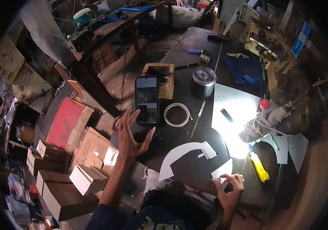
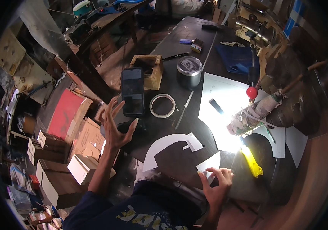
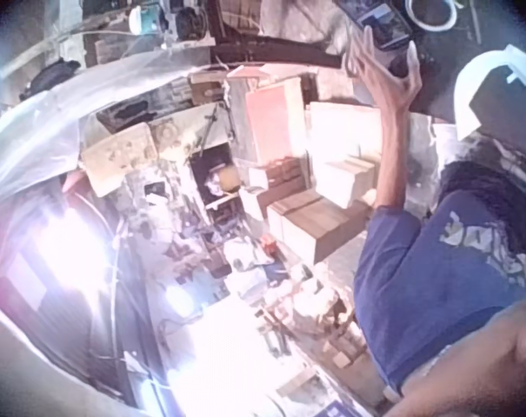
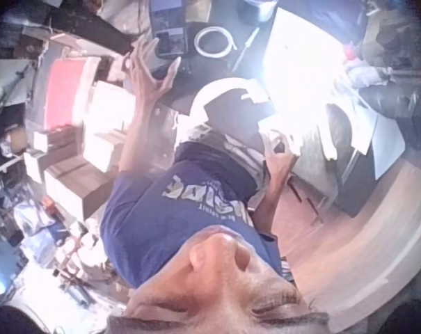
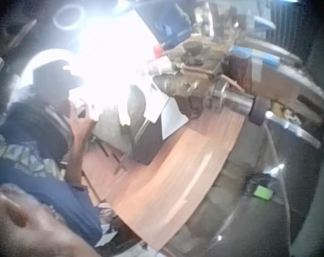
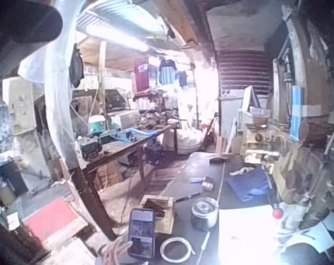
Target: The person cuts a curved shape from paper using a utility knife and a straightedge, then wraps the paper around a black tumbler to check the fit.
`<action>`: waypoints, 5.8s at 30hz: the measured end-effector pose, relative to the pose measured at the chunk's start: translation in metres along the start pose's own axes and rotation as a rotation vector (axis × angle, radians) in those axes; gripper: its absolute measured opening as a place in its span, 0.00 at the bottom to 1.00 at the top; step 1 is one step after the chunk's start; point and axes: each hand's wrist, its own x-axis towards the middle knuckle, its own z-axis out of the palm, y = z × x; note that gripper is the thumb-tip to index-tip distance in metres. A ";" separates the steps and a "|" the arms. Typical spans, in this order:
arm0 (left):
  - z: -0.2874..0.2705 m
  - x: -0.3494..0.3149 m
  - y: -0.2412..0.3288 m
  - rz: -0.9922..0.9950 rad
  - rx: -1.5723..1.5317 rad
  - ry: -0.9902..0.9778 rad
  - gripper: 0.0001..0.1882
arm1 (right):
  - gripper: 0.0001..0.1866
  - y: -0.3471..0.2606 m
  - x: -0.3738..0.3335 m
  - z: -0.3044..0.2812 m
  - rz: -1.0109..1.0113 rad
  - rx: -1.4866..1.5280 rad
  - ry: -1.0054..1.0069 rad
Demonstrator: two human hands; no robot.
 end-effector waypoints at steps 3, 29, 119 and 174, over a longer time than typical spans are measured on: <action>0.000 0.003 0.007 -0.001 0.013 -0.024 0.57 | 0.13 0.003 -0.001 -0.002 0.002 -0.007 -0.023; 0.003 0.018 0.008 0.087 0.060 -0.067 0.54 | 0.13 0.002 -0.001 -0.002 -0.054 -0.017 0.003; 0.014 -0.057 0.186 -0.305 -0.738 -0.651 0.14 | 0.27 -0.026 0.042 -0.023 0.239 -0.205 -0.302; -0.027 -0.054 0.168 -0.674 -1.282 -1.191 0.09 | 0.15 -0.059 0.019 -0.046 -0.397 0.226 -0.576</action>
